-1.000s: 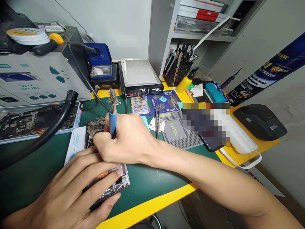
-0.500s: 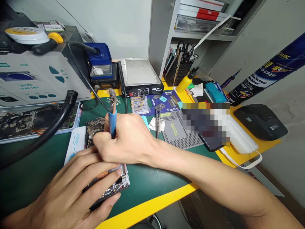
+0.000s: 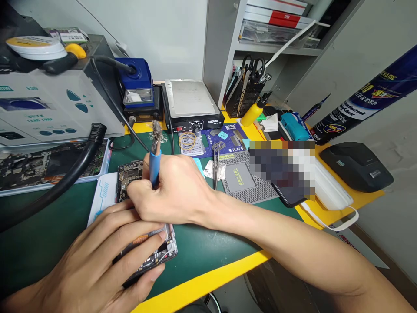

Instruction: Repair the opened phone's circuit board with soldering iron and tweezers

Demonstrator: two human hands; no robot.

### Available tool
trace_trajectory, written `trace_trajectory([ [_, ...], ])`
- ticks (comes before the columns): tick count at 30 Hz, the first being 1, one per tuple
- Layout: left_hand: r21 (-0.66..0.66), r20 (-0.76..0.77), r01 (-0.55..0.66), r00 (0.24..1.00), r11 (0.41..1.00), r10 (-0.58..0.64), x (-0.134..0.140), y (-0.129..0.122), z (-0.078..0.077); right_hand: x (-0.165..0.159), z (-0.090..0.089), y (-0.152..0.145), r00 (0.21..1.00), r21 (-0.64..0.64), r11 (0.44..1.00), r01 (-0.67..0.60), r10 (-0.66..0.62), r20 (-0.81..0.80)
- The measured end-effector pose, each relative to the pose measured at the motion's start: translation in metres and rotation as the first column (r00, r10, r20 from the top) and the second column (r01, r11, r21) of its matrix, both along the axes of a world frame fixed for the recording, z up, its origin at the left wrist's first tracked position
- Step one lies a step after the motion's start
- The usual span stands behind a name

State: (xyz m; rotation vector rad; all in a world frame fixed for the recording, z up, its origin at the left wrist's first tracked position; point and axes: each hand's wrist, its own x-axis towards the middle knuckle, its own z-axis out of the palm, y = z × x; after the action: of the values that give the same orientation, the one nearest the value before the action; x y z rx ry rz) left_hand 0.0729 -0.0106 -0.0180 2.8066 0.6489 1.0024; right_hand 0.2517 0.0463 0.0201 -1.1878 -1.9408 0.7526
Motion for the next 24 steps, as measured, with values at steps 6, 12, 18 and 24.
trace_trajectory([
  [6,-0.005,-0.005,0.004,1.0,1.0,-0.004,-0.0015,-0.0011,-0.0007,0.0001,0.0003,0.0002,1.0,0.012,1.0,-0.007,0.006,0.009],
  [12,0.005,-0.011,0.005,1.0,1.0,-0.005,-0.0002,-0.0003,-0.0018,0.0001,0.0,-0.0005,1.0,0.012,1.0,-0.004,0.004,0.007],
  [18,0.0,0.003,-0.008,1.0,1.0,0.008,0.0,0.0003,0.0003,-0.0009,-0.0002,-0.0001,1.0,0.001,1.0,0.006,-0.006,0.001],
  [24,0.006,-0.006,0.007,1.0,1.0,-0.007,-0.0007,0.0005,0.0001,-0.0005,0.0004,-0.0008,1.0,0.005,1.0,0.0,0.0,0.01],
])
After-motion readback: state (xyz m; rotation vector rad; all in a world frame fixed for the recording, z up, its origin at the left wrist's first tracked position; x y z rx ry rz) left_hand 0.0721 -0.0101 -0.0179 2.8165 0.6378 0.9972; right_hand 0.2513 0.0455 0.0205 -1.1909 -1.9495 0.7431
